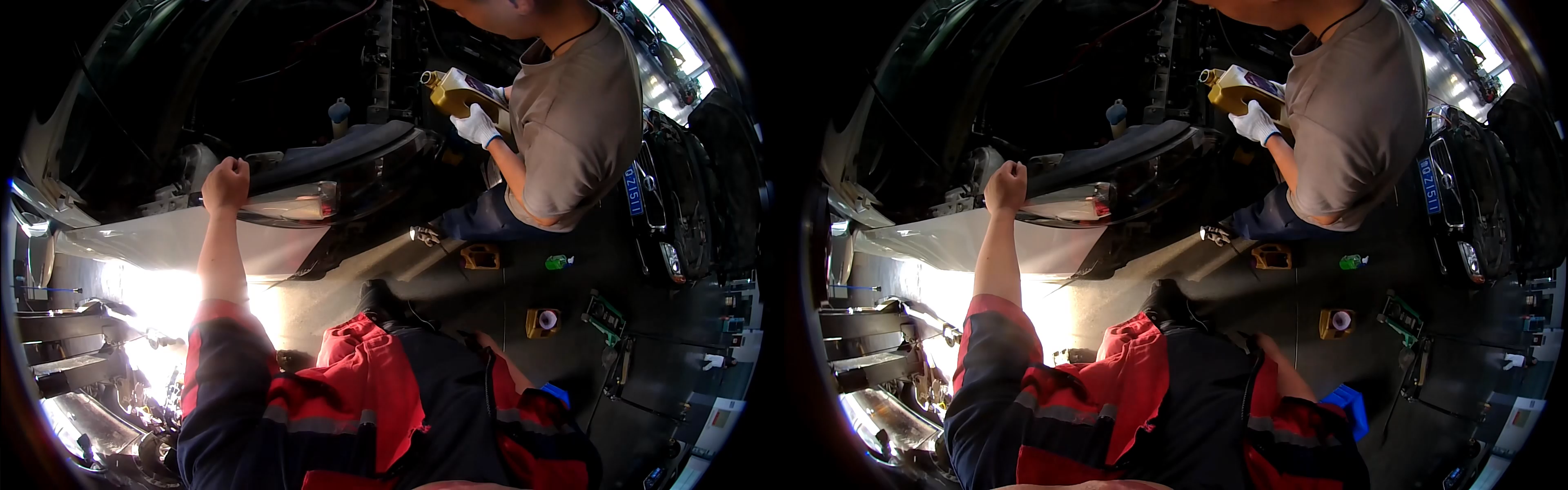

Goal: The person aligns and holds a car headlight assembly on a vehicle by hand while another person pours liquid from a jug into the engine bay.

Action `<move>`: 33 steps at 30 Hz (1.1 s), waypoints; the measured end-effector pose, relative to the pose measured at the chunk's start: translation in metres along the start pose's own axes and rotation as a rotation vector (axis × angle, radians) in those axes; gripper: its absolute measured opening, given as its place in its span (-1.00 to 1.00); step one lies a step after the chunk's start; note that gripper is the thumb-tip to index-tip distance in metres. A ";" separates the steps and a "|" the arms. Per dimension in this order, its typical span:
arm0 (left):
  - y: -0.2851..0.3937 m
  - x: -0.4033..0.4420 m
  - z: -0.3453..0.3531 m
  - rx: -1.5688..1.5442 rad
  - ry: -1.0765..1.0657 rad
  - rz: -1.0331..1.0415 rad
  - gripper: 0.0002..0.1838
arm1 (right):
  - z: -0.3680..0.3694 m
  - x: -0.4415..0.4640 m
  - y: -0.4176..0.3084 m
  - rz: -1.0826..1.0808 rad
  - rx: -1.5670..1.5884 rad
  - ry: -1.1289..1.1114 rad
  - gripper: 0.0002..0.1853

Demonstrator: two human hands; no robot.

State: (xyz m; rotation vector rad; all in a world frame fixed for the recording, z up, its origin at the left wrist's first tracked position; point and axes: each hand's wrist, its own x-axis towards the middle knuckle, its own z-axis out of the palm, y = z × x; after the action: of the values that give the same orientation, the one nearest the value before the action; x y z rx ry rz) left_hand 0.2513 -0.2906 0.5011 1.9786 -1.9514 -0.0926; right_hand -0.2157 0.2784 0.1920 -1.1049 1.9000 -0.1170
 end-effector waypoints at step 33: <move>-0.002 0.001 0.002 0.011 0.002 0.015 -0.62 | 0.017 0.016 0.043 0.105 0.338 -0.116 -0.51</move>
State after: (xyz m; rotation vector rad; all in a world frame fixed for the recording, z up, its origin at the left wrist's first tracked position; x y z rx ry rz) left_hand 0.2528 -0.2921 0.4990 1.9705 -1.9693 -0.0761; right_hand -0.2343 0.2974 0.1510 -0.7667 1.7514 -0.2969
